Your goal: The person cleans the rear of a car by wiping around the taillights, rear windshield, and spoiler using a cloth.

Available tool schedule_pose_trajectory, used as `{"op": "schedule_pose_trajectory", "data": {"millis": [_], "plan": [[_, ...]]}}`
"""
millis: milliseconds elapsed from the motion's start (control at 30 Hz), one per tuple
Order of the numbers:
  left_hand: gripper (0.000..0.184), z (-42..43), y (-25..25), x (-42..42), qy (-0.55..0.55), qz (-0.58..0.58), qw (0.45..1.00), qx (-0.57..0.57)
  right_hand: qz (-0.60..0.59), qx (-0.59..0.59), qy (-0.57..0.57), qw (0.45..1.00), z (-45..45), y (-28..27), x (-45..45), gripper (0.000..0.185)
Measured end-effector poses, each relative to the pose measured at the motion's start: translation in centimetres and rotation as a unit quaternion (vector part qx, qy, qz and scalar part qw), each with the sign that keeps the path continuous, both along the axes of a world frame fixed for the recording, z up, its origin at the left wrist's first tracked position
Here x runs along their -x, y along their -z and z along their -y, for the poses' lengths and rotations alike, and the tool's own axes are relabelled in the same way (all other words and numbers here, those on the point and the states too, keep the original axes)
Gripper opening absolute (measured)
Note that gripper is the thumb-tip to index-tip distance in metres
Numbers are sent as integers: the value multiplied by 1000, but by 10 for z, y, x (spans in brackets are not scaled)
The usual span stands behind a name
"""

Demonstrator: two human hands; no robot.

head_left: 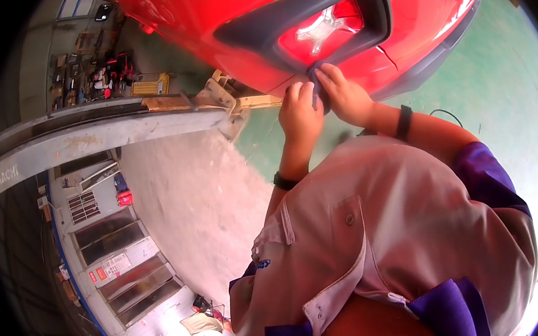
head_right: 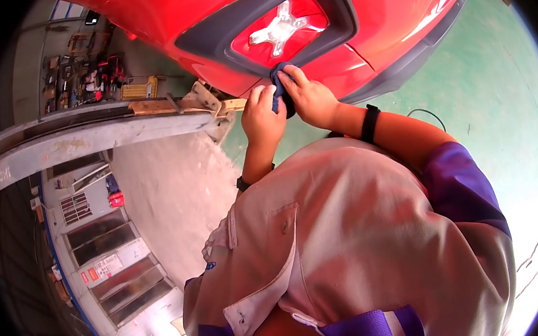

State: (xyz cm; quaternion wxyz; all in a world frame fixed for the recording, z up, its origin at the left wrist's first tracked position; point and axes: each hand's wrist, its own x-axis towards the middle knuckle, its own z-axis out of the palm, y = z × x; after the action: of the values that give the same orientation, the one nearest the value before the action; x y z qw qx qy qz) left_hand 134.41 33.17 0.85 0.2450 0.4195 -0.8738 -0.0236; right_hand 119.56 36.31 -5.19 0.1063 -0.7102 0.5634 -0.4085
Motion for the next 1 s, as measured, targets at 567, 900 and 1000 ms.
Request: {"op": "schedule_pose_trajectory", "data": {"millis": [567, 900, 1000], "plan": [[27, 1, 4, 3, 55, -27, 996, -70, 59, 0, -20, 998, 11, -8, 29, 36], [24, 3, -12, 3, 29, -95, 995, -11, 84, 48, 16, 995, 46, -26, 17, 9], [26, 5, -33, 5, 29, -126, 991, 41, 172, 49, 6, 984, 48, -62, 14, 10]]}}
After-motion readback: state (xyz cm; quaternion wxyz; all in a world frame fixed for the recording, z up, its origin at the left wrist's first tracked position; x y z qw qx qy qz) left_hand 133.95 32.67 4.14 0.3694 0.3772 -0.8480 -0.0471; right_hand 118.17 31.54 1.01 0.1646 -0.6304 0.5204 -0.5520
